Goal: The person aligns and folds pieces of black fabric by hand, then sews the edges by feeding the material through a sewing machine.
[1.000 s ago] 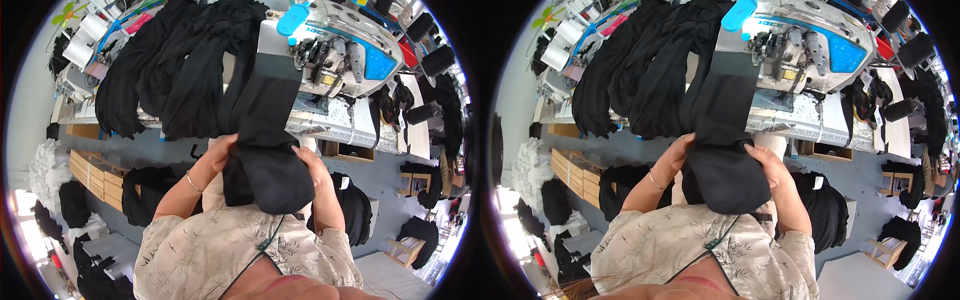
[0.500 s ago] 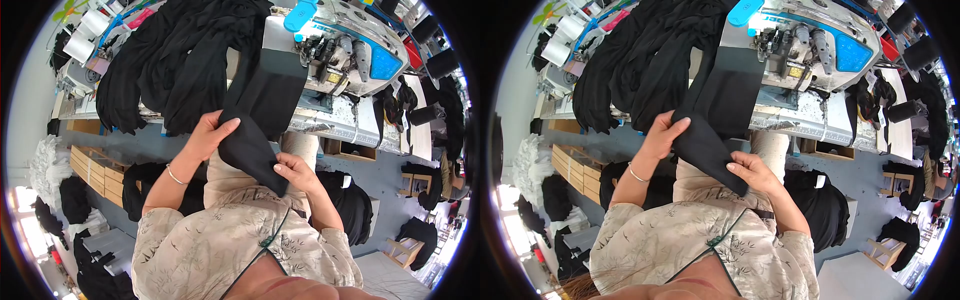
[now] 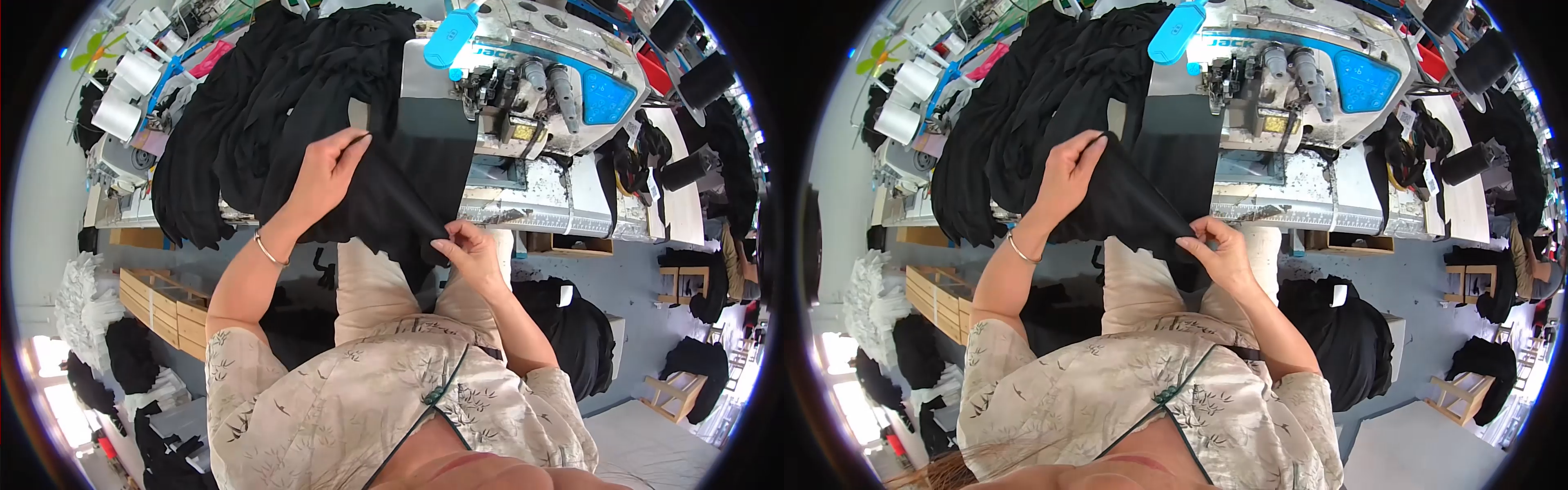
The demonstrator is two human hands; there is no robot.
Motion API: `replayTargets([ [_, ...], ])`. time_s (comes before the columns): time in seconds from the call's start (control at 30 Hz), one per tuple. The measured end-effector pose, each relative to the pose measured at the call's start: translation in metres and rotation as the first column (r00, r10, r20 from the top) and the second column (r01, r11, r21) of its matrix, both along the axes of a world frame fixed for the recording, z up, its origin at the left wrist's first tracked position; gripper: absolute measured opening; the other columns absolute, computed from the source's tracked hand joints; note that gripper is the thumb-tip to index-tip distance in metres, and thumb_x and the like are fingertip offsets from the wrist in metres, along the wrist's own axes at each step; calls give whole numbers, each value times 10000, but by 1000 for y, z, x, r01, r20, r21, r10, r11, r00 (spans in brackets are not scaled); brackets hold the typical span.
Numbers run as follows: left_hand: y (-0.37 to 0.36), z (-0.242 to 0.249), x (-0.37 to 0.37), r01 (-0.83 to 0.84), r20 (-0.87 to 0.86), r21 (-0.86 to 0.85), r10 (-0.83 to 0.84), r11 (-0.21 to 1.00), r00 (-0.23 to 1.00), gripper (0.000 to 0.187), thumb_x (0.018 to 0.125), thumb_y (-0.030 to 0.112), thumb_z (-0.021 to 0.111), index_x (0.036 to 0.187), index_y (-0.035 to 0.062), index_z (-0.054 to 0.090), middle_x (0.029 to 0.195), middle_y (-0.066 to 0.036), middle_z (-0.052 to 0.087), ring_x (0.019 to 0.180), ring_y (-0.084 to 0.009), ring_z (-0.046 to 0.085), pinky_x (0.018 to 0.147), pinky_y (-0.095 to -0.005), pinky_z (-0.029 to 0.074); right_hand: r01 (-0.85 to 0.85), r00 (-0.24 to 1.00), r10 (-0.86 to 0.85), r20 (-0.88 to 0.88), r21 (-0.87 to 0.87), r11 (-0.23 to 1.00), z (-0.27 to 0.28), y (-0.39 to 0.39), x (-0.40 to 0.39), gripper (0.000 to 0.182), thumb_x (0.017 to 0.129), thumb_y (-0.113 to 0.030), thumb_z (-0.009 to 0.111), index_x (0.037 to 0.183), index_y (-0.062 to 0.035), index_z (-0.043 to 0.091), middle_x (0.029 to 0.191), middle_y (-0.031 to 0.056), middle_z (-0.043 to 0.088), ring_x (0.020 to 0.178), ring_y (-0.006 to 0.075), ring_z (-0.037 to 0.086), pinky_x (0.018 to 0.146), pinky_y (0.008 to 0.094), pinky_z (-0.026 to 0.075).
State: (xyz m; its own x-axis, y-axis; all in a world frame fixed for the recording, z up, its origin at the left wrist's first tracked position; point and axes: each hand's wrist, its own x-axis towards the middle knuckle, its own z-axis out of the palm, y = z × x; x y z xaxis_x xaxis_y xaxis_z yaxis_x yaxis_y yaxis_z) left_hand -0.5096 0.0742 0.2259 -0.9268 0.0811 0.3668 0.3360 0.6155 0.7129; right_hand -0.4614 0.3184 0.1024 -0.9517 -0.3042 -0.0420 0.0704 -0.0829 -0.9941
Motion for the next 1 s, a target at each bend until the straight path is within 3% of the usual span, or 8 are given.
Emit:
replayTargets([
  [0.13,-11,9,4,136,-91,-175,-153,975,984,125,881,80,588,834,-36,582,619,-113,517,503,-193,454,510,-295,383,-288,945,283,164,4,958,-1,-5,10,145,794,-67,735,887,0,647,775,-22,612,742,29,533,667,194,444],
  [0.23,-12,42,-22,230,-353,-462,-416,856,838,45,796,47,656,819,19,630,674,-115,596,585,-290,590,531,-355,446,-419,883,460,88,-292,860,22,-18,15,109,802,-19,711,883,6,643,875,-2,606,770,34,534,676,202,449],
  [0.33,7,65,-68,122,-580,-494,-431,861,691,91,777,56,702,795,24,618,682,-91,594,580,-227,577,528,-314,436,22,942,-95,-321,-226,974,33,-23,-7,81,811,20,682,875,6,634,1020,29,574,749,31,507,660,188,435],
  [0.4,22,50,-93,262,-475,-291,-377,920,795,104,779,60,716,780,24,618,668,-74,583,570,-167,554,532,-284,427,362,846,-393,-361,-153,920,26,-24,-32,120,803,18,691,904,10,626,1156,56,512,697,24,450,607,157,397],
  [0.57,39,-13,-113,483,-142,81,-469,872,872,68,803,39,702,812,4,644,695,-23,605,625,-69,519,580,-222,428,-179,969,186,164,-54,982,-5,-10,-30,147,843,-126,697,837,6,632,743,4,582,601,34,445,556,207,410],
  [0.6,39,-22,-114,550,-97,98,-542,829,835,67,813,40,692,821,-4,643,703,-19,607,633,-66,519,590,-221,430,-234,972,232,45,319,919,-11,-6,-27,91,883,-90,641,854,-4,651,685,-52,562,689,18,493,616,202,425],
  [0.77,31,-6,-123,568,92,-61,-562,821,822,140,911,101,569,869,-29,596,623,-24,483,581,-83,412,557,-259,391,44,986,-51,-159,-47,998,3,-22,0,162,906,-147,608,899,15,614,681,55,534,606,86,448,536,265,386],
  [1.0,30,-1,-116,419,316,29,-406,907,857,172,864,119,659,775,-21,614,621,37,523,568,-15,400,508,-210,341,19,948,40,-316,182,983,-4,-6,-1,146,921,-117,561,919,23,599,738,138,527,638,249,486,610,309,420],
])
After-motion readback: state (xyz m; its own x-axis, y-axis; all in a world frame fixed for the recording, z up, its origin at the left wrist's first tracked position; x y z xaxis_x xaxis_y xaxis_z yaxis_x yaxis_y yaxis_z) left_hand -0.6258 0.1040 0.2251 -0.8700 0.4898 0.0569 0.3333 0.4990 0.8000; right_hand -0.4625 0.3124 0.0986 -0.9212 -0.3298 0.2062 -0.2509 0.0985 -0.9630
